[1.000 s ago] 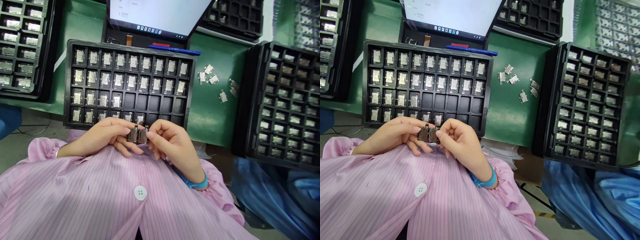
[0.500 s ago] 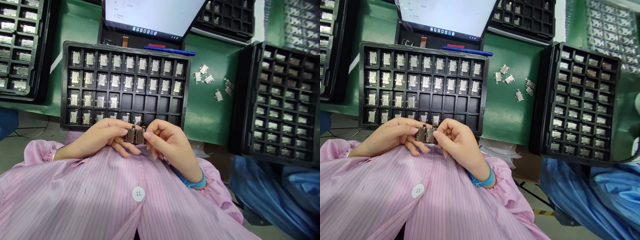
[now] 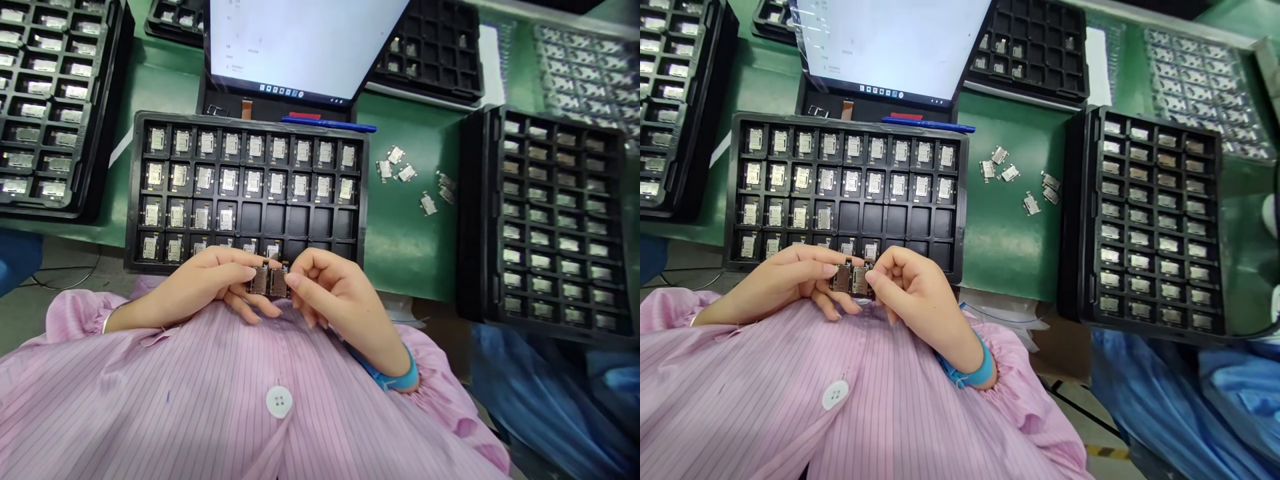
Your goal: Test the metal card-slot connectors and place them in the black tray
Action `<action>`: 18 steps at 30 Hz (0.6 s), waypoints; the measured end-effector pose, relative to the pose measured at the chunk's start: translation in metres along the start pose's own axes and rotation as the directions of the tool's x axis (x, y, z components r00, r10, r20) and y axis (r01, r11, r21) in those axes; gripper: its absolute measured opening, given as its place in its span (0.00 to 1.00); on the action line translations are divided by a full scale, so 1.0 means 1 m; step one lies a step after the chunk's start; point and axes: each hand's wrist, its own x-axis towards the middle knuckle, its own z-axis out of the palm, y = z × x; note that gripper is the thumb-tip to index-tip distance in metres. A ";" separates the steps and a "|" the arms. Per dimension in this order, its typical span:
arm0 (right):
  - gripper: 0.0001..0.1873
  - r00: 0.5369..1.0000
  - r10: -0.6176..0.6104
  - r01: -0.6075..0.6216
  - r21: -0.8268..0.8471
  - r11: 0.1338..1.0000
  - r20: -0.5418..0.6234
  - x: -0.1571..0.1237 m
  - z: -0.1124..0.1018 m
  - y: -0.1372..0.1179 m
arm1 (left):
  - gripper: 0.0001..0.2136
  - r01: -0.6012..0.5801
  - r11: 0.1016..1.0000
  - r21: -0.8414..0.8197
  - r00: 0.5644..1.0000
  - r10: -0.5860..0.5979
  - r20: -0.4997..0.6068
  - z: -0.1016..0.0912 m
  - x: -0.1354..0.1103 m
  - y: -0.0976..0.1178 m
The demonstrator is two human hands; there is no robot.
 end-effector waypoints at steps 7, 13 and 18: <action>0.14 1.000 0.001 -0.001 -0.033 0.999 0.000 0.001 -0.002 -0.003 | 0.15 0.010 0.998 0.060 1.000 -0.009 -0.022 0.000 0.001 0.000; 0.12 0.997 -0.044 0.037 -0.111 0.993 -0.061 0.008 -0.007 -0.006 | 0.13 -0.064 0.875 0.480 0.952 0.198 -0.233 0.000 -0.004 0.010; 0.11 0.941 -0.239 0.116 -0.435 0.893 -0.240 0.041 -0.011 -0.010 | 0.08 -0.031 0.564 0.825 0.784 0.526 -0.329 -0.001 0.011 0.021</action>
